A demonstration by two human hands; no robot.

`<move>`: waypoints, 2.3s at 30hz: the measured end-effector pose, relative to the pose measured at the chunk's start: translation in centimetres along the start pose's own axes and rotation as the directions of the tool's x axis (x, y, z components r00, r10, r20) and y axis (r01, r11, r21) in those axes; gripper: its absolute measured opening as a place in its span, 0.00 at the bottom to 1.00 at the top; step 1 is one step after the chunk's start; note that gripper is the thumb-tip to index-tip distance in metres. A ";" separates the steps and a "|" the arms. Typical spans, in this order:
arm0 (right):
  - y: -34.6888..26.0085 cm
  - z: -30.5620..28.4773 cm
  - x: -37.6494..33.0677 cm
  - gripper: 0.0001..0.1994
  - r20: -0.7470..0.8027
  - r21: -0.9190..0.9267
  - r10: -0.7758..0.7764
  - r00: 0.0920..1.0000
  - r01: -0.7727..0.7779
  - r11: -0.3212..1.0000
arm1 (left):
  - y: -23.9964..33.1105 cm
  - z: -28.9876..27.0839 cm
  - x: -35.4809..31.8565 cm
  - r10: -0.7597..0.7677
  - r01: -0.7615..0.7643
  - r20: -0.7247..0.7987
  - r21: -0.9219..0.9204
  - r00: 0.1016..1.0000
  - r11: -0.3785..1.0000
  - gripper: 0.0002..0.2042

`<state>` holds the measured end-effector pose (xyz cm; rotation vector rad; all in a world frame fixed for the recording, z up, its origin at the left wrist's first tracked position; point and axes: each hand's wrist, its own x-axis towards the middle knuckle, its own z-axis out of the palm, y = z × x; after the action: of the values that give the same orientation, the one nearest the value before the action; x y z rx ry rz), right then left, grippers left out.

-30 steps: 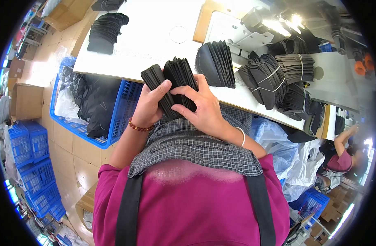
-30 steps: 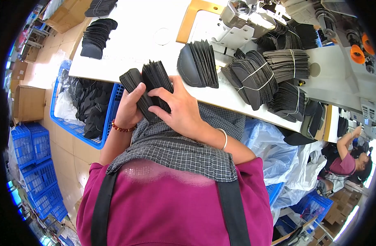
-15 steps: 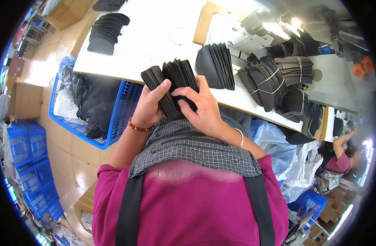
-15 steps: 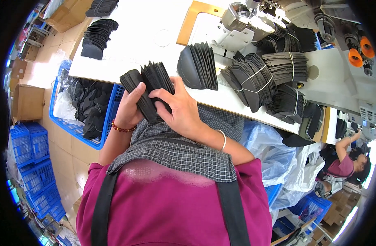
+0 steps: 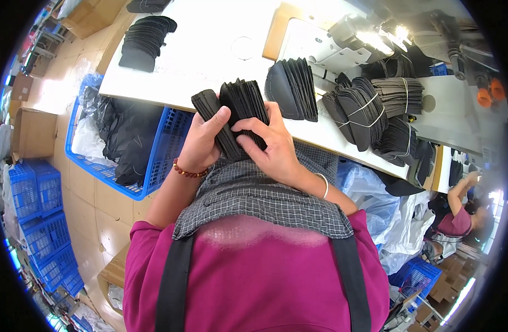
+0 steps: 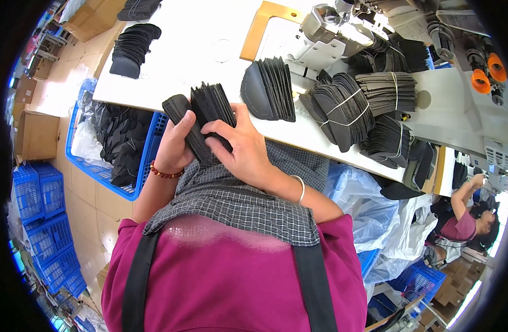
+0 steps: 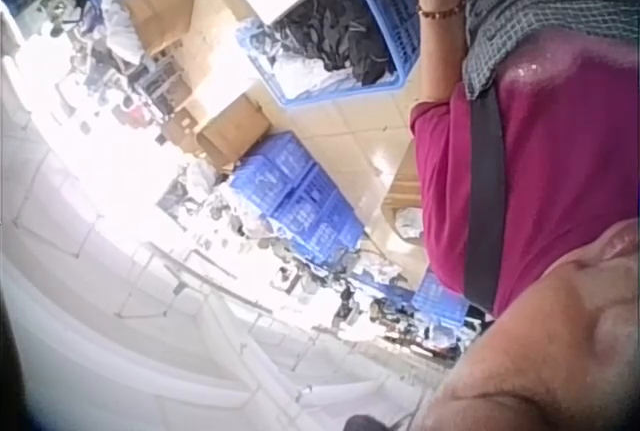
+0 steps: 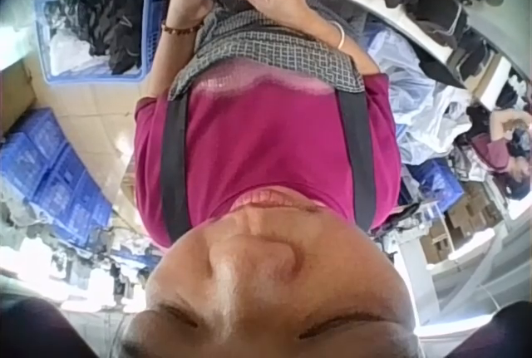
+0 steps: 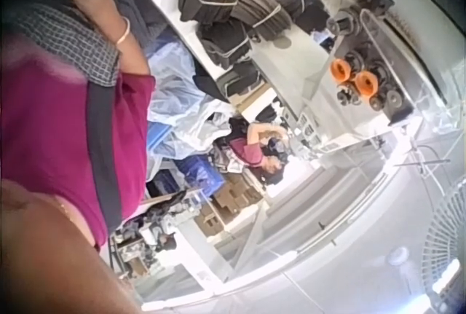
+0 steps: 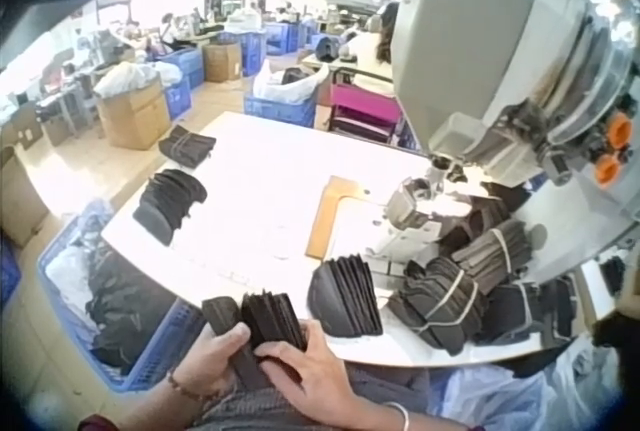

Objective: Organizing and counting a stack of black fabric shoe upper components at a manufacturing workbench.

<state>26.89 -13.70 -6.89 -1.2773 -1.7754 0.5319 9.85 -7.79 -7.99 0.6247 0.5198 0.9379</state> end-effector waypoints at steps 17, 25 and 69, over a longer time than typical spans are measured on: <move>-0.3 0.0 0.1 0.13 0.007 0.066 0.042 0.999 -0.043 0.997 | -0.2 -0.9 0.2 -0.007 0.008 0.029 -0.006 1.000 1.000 0.19; -0.5 -0.3 0.0 0.14 0.023 0.047 0.081 0.996 -0.082 0.995 | -0.4 -0.8 0.3 0.003 -0.005 0.061 0.032 0.998 0.999 0.20; 0.5 0.5 -0.2 0.13 0.012 0.065 0.006 1.000 -0.007 0.998 | -0.3 -0.8 0.5 -0.025 0.025 0.057 -0.009 0.998 1.000 0.22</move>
<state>26.76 -13.60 -7.57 -1.2379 -1.7504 0.5970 9.72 -7.29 -8.86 0.6328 0.4705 0.8960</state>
